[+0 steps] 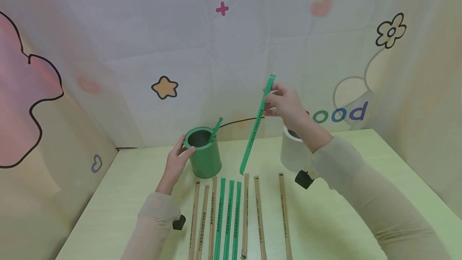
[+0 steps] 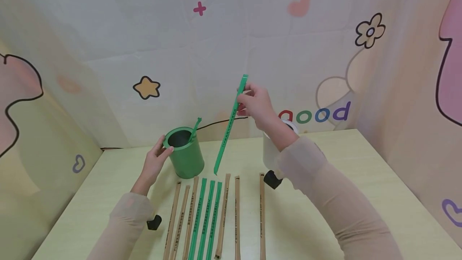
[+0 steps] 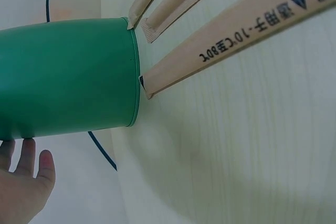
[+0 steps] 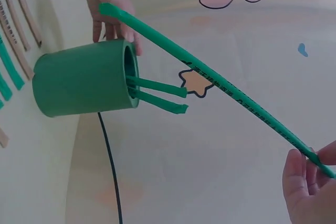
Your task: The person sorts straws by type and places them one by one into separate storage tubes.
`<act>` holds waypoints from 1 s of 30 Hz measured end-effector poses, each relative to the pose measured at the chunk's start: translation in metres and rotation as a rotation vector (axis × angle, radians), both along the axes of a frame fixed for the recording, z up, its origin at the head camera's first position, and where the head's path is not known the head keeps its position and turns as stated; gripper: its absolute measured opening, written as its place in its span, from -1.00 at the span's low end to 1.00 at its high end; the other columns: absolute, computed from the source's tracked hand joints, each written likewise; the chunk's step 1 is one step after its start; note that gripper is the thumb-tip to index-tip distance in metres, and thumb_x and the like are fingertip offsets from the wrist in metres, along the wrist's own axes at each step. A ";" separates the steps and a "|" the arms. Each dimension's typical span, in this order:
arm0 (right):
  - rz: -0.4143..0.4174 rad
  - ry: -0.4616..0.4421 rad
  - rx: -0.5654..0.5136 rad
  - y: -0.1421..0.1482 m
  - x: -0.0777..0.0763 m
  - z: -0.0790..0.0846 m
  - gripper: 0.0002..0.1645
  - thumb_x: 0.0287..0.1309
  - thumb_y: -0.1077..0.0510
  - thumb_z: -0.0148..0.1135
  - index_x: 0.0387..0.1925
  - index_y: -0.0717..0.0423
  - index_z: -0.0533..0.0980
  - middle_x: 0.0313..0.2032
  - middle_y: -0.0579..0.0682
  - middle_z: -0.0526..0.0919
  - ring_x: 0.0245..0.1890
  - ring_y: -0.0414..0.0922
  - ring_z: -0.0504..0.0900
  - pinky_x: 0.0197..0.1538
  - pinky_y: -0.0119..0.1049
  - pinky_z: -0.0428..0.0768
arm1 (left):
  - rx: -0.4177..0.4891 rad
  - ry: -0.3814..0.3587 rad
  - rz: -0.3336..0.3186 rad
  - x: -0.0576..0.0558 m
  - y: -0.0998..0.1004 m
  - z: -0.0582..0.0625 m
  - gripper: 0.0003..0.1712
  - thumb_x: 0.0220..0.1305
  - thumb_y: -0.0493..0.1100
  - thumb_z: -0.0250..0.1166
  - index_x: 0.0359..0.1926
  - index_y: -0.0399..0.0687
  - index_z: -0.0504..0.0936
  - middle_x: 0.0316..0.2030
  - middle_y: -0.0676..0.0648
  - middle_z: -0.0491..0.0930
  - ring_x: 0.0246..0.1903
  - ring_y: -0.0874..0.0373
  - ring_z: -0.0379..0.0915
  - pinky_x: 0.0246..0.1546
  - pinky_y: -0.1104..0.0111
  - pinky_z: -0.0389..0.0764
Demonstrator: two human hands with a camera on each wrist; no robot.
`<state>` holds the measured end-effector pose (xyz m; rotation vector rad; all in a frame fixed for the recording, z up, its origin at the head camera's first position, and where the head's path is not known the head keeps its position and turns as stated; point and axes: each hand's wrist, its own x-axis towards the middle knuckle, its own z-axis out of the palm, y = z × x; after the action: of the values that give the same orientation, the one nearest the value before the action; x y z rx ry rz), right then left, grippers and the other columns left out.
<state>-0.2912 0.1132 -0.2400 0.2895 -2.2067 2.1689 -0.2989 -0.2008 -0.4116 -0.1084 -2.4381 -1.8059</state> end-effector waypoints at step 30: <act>-0.209 0.238 -0.300 -0.058 -0.026 -0.044 -0.78 0.04 0.41 -0.04 -0.28 0.12 0.40 -0.50 -0.10 0.41 -0.52 -0.29 0.48 -0.38 -0.49 0.55 | 0.019 -0.016 0.001 0.013 0.007 0.019 -0.25 0.24 -0.04 0.08 0.36 0.02 -0.08 0.36 -0.05 -0.09 0.28 -0.07 -0.01 0.20 -0.02 0.12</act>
<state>-0.3172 0.0550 -0.2840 0.2741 -1.6808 2.1802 -0.2859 -0.1935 -0.3922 -0.0910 -2.4309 -1.8359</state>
